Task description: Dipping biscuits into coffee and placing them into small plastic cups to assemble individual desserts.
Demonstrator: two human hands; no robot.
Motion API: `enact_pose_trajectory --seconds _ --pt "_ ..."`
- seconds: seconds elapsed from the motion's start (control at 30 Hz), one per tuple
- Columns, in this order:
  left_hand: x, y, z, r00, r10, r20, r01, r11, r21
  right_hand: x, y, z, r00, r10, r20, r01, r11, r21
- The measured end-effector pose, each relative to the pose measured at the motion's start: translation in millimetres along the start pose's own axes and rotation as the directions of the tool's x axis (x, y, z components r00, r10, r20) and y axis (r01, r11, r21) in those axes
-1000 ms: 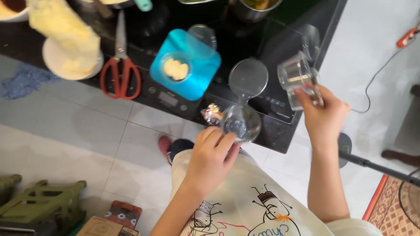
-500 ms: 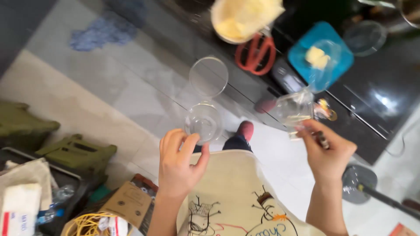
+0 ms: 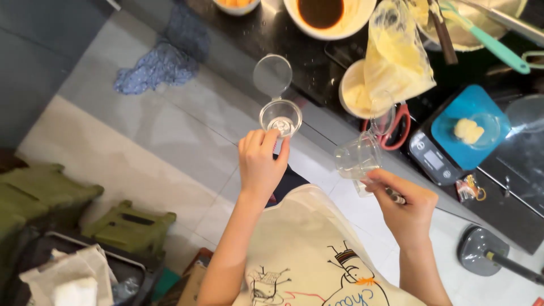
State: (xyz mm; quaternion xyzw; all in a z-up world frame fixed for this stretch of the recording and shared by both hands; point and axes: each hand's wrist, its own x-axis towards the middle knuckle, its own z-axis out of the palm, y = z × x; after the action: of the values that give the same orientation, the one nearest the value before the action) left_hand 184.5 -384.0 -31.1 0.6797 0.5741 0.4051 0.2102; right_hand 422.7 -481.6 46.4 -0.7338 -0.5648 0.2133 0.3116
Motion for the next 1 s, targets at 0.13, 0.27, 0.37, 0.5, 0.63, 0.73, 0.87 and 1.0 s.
enact_pose_trajectory --seconds 0.13,0.27,0.37,0.5,0.63,0.73,0.87,1.0 --pt "56.2 -29.2 25.8 0.996 0.012 0.085 -0.013 1.000 0.012 40.1 -27.6 13.5 0.999 0.029 -0.029 -0.030 0.999 -0.032" --pt "101.1 -53.5 42.0 0.992 0.046 0.120 -0.053 0.997 0.060 83.4 -52.7 23.8 0.999 -0.033 -0.017 0.031 0.997 -0.076" --pt "108.5 -66.5 45.1 0.983 0.037 0.178 -0.052 0.995 0.085 84.6 -67.9 29.5 1.000 0.003 0.014 -0.002 0.997 -0.075" --pt "138.6 -94.1 61.7 0.980 0.107 0.169 -0.120 0.990 0.069 114.0 -77.4 50.1 1.000 0.011 0.003 -0.011 0.996 -0.088" --pt "165.0 -110.5 61.8 0.952 0.199 0.234 -0.219 0.974 0.064 126.6 -88.2 74.2 0.997 0.073 -0.014 -0.074 0.993 -0.093" --pt "182.1 -124.3 58.1 0.927 0.299 0.227 -0.316 0.948 0.044 126.5 -99.8 95.9 0.993 0.113 -0.043 -0.117 0.988 -0.102" --pt "201.7 -139.1 50.5 0.878 0.365 0.309 -0.395 0.918 0.037 121.9 -123.3 122.8 0.986 0.133 -0.104 -0.152 0.968 -0.201" --pt "216.6 -149.4 42.2 0.823 0.451 0.345 -0.469 0.883 -0.034 117.7 -141.1 143.3 0.983 0.119 -0.140 -0.150 0.959 -0.239"
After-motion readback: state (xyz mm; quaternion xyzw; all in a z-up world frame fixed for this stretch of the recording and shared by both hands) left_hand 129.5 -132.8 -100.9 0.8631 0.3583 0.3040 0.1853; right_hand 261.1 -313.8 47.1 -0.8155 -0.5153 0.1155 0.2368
